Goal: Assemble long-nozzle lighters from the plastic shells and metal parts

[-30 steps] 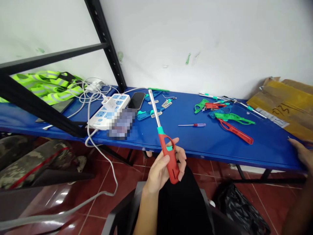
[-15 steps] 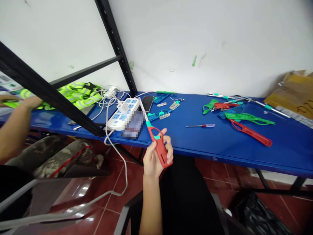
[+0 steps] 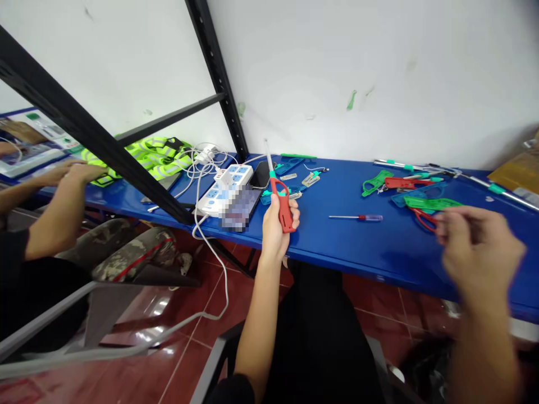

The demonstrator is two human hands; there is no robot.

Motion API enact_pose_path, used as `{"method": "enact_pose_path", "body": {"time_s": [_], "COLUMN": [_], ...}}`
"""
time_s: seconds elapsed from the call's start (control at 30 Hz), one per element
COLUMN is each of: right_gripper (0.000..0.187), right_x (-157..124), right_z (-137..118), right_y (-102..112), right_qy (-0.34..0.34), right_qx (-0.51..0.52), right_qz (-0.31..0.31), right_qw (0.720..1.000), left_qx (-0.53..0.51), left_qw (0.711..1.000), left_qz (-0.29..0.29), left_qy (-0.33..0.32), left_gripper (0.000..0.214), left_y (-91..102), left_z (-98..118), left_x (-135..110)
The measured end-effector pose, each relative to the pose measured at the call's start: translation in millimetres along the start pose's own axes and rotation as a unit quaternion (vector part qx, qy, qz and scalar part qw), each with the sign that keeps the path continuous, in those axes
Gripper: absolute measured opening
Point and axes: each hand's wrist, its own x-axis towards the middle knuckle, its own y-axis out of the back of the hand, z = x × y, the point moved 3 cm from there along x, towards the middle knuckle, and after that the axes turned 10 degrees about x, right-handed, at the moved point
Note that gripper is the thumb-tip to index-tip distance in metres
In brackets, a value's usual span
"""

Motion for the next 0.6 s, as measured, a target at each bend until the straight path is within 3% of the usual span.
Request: {"method": "enact_pose_path", "body": {"time_s": [0.1, 0.17, 0.23, 0.3, 0.37, 0.6], "right_gripper": [0.017, 0.015, 0.015, 0.017, 0.018, 0.018], "right_x": [-3.1, -31.7, -60.9, -79.1, -84.8, -82.2], "right_z": [-32.0, -56.1, -78.6, -92.4, -95.7, -85.1], "right_y": [-107.6, -154.2, -183.5, -199.2, -205.5, -203.1], "right_qy": [-0.025, -0.063, -0.062, -0.031, -0.009, -0.003], "right_qx": [0.173, 0.234, 0.243, 0.224, 0.196, 0.171], "right_qz": [-0.096, -0.16, -0.239, -0.287, -0.292, -0.29], "right_qw": [0.98, 0.957, 0.938, 0.931, 0.936, 0.942], "left_qx": [0.03, 0.027, 0.01, 0.0, 0.002, -0.007], "left_qw": [0.999, 0.999, 1.0, 0.999, 0.999, 0.999], "left_qz": [-0.019, -0.022, -0.016, -0.017, -0.021, -0.017], "left_qy": [0.012, 0.016, 0.021, 0.027, 0.034, 0.047], "left_gripper": [0.042, 0.044, 0.046, 0.047, 0.05, 0.06], "left_y": [-2.1, -3.4, -4.1, -4.3, -4.1, -3.2], "left_z": [-2.8, -0.5, 2.3, 3.8, 3.2, -0.2], "left_x": [-4.6, -5.4, -4.7, -3.6, -2.8, -1.3]}}
